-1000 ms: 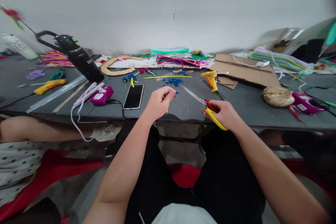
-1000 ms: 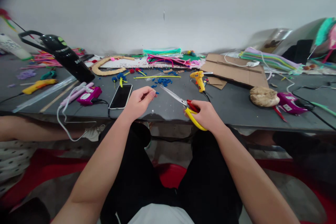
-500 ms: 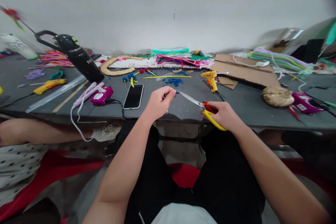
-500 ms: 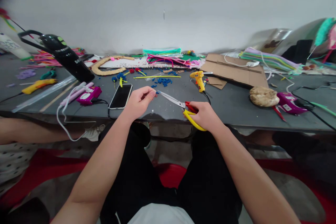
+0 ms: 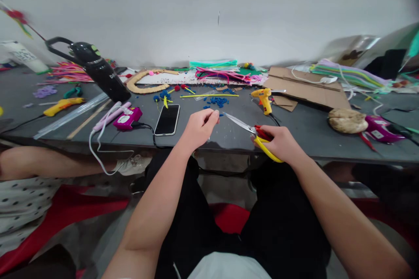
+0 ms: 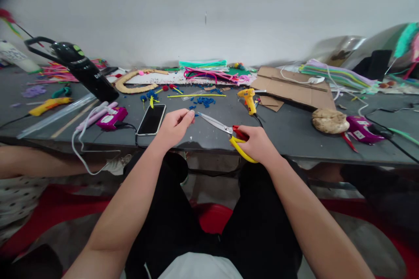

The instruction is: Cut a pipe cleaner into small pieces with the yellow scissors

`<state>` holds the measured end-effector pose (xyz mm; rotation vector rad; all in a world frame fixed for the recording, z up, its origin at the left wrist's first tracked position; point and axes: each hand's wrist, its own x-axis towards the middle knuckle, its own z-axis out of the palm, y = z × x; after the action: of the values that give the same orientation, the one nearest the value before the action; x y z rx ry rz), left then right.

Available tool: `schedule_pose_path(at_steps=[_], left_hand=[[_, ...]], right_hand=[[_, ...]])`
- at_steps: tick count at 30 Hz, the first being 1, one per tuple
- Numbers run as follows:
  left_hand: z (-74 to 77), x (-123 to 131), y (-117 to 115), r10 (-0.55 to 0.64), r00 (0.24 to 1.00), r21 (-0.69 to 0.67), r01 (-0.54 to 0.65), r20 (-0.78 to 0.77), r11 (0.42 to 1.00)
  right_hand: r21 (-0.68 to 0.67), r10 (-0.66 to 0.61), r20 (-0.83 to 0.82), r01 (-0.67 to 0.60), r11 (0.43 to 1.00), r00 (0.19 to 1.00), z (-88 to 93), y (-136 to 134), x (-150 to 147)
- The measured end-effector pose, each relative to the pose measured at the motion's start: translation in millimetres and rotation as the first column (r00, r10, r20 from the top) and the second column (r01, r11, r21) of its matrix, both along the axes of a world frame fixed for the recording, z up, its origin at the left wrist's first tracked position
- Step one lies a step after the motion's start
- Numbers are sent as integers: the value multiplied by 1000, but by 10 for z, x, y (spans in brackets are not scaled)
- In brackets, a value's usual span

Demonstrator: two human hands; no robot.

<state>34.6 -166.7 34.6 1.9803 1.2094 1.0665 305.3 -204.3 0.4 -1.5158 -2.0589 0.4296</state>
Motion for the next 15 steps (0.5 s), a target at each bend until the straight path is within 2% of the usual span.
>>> schedule_pose_path(at_steps=[15], left_hand=[[5, 18, -12, -17, 998, -5, 17, 64, 1000]], right_hand=[[18, 6, 45, -6, 1000, 999, -22, 10, 7]])
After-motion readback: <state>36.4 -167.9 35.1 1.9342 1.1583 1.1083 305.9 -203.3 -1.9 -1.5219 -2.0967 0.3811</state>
